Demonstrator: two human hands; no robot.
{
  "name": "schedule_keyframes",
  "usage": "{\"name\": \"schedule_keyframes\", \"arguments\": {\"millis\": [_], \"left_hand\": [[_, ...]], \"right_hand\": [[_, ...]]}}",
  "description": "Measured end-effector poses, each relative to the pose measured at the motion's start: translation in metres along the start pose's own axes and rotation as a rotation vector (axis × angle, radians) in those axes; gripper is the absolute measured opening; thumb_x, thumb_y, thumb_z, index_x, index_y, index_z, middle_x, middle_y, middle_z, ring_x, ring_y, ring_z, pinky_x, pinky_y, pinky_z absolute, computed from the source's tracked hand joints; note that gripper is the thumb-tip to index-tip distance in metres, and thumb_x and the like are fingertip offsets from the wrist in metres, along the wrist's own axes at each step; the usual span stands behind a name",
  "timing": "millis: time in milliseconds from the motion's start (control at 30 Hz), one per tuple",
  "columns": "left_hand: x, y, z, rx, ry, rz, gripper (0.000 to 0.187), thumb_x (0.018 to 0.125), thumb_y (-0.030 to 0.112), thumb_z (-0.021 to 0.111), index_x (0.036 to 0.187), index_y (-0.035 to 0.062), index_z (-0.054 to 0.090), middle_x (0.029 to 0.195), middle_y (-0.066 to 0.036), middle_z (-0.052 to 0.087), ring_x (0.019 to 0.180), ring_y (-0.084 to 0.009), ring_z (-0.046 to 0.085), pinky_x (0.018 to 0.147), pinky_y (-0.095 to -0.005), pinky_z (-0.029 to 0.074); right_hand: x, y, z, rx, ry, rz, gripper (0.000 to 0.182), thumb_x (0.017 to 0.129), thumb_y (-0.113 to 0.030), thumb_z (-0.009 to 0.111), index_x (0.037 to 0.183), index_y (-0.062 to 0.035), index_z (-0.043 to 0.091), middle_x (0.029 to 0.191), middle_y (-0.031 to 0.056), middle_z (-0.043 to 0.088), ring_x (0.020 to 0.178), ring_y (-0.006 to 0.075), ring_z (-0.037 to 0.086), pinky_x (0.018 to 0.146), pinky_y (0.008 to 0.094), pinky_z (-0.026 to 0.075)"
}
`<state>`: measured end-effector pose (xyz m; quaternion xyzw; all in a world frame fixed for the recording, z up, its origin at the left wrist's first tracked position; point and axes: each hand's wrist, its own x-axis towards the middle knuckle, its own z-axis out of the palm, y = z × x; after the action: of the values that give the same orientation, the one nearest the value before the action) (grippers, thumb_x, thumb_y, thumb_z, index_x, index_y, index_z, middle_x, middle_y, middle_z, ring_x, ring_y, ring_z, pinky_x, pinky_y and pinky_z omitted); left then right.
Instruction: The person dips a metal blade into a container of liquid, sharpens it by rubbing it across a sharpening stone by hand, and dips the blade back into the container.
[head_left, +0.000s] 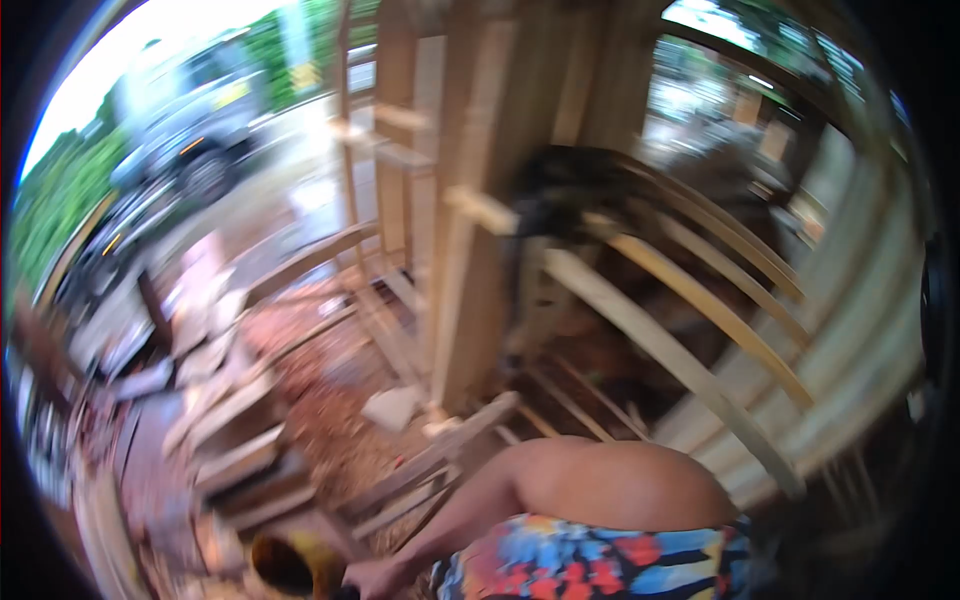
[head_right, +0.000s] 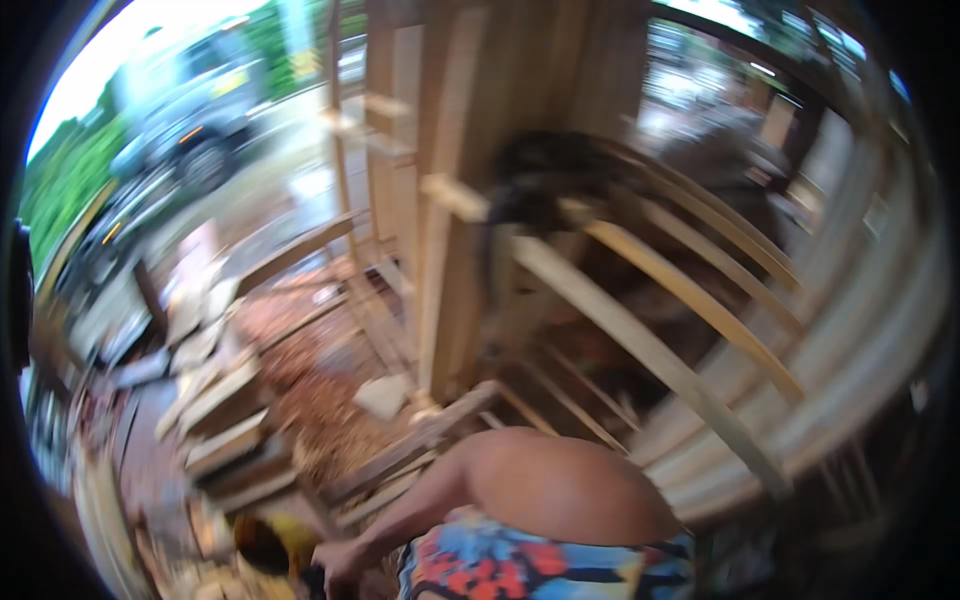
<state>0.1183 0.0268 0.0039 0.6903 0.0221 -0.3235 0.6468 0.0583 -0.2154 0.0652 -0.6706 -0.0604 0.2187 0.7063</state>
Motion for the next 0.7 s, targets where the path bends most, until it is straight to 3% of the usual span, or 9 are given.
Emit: {"name": "schedule_keyframes", "arguments": {"millis": [33,67,100,200,367,467,533,600,700], "left_hand": [[-0.012,-0.009,-0.011,-0.092,0.021,0.004,0.033,0.104,0.028,0.062,0.126,0.0043,0.066,0.116,-0.014,0.069,0.101,-0.0252,0.064,0.093,-0.0392,0.053],[-0.030,-0.021,-0.019,0.104,0.011,0.139,0.055,0.102,0.043,0.062,0.144,0.0099,0.051,0.133,-0.018,0.061,0.114,-0.0306,0.059,0.100,-0.0502,0.051],[-0.072,0.042,0.040,0.016,0.279,0.190,0.008,0.091,0.005,0.072,0.093,-0.0020,0.069,0.084,-0.001,0.067,0.078,-0.0101,0.059,0.073,-0.0257,0.048],[-0.086,0.027,0.059,-0.046,0.472,0.285,0.014,0.095,0.012,0.071,0.090,-0.0008,0.068,0.079,-0.002,0.065,0.074,-0.0099,0.058,0.073,-0.0252,0.046],[-0.083,-0.012,0.040,0.103,0.759,0.218,0.010,0.092,0.009,0.073,0.095,0.0007,0.068,0.081,-0.001,0.066,0.075,-0.0119,0.060,0.073,-0.0269,0.049],[-0.092,0.013,0.074,0.106,0.928,0.421,0.011,0.091,0.007,0.072,0.098,0.0004,0.068,0.086,-0.003,0.066,0.080,-0.0135,0.061,0.077,-0.0294,0.051],[-0.088,0.013,0.066,0.142,0.886,0.359,0.010,0.093,0.008,0.070,0.099,0.0004,0.067,0.087,-0.004,0.066,0.082,-0.0120,0.059,0.078,-0.0307,0.051],[-0.088,0.032,0.075,0.296,0.928,0.397,0.021,0.100,0.017,0.066,0.093,-0.0024,0.065,0.077,-0.008,0.064,0.072,-0.0133,0.055,0.070,-0.0334,0.049],[-0.084,0.050,0.082,0.264,0.922,0.305,0.036,0.103,0.028,0.062,0.085,-0.0025,0.064,0.069,-0.013,0.060,0.063,-0.0204,0.053,0.063,-0.0354,0.045]], "right_hand": [[-0.002,0.000,0.006,0.097,0.022,-0.031,0.030,0.073,-0.014,0.082,0.094,0.0044,0.071,0.086,0.0078,0.075,0.073,0.0152,0.067,0.063,0.0346,0.054],[-0.005,-0.003,0.004,0.186,-0.030,-0.007,0.033,0.077,-0.017,0.085,0.098,0.0035,0.071,0.086,0.0084,0.075,0.074,0.0157,0.070,0.063,0.0324,0.057],[-0.006,-0.009,0.003,0.194,-0.028,0.079,0.029,0.078,-0.013,0.083,0.099,0.0025,0.072,0.089,0.0101,0.075,0.076,0.0169,0.071,0.066,0.0327,0.060],[0.007,0.018,0.001,0.474,-0.202,0.120,0.027,0.086,-0.015,0.081,0.105,-0.0012,0.068,0.092,0.0066,0.073,0.076,0.0156,0.072,0.067,0.0289,0.060],[0.025,0.030,0.005,0.313,-0.185,0.163,0.028,0.087,-0.017,0.081,0.109,-0.0034,0.068,0.090,0.0032,0.073,0.078,0.0126,0.069,0.071,0.0286,0.058],[0.036,0.043,0.002,0.220,-0.187,0.192,0.031,0.088,-0.016,0.080,0.114,-0.0033,0.068,0.094,0.0032,0.072,0.084,0.0117,0.069,0.074,0.0292,0.057],[0.030,0.010,-0.009,0.198,-0.148,-0.107,0.045,0.086,-0.015,0.080,0.126,-0.0010,0.063,0.117,0.0067,0.068,0.105,0.0181,0.065,0.088,0.0340,0.055],[0.036,-0.001,-0.026,0.251,-0.160,-0.062,0.052,0.084,-0.014,0.081,0.130,-0.0003,0.062,0.123,0.0080,0.067,0.113,0.0189,0.061,0.098,0.0373,0.051],[0.037,-0.003,-0.047,0.407,-0.038,0.067,0.039,0.083,-0.013,0.083,0.115,0.0004,0.067,0.101,0.0079,0.073,0.084,0.0165,0.070,0.075,0.0317,0.058]]}}
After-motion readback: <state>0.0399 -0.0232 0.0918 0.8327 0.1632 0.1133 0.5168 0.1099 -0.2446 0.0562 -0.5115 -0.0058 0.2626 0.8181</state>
